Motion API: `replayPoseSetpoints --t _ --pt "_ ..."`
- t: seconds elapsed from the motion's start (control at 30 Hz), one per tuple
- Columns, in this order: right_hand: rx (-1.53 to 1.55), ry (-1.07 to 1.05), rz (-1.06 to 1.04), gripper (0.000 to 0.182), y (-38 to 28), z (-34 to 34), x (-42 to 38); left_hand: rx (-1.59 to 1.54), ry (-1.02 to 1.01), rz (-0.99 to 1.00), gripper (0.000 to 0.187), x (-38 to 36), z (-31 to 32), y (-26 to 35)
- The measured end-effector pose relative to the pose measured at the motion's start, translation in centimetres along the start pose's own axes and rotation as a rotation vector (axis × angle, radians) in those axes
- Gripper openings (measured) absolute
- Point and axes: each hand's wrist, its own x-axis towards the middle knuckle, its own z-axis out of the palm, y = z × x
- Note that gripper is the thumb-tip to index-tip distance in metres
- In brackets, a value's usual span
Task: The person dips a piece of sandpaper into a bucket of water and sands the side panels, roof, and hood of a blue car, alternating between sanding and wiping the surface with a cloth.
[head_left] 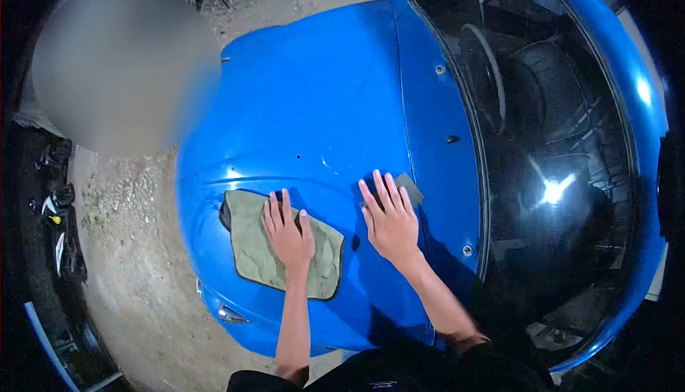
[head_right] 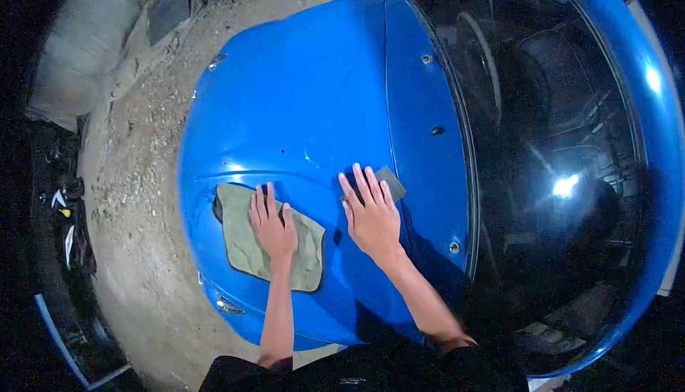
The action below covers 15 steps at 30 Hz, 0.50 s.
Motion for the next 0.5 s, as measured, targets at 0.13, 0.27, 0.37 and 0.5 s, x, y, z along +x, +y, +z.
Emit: replayPoseSetpoints --t 0.13,0.27,0.37,0.5 --pt "-0.050 0.177 -0.042 0.049 1.7 2.4 9.2 -0.023 -0.005 -0.016 0.061 -0.2 -0.3 -0.1" --pt "-0.088 0.354 -0.127 0.046 3.2 8.7 20.4 -0.017 0.034 -0.008 0.061 -0.1 -0.3 0.0" --pt "-0.022 0.264 -0.203 0.046 -0.4 7.8 15.9 -0.023 0.051 0.009 0.060 -0.1 -0.4 0.0" --pt "0.045 0.147 -0.269 0.046 -2.3 3.4 6.6 -0.077 0.088 -0.026 0.057 -0.9 0.1 -0.6"
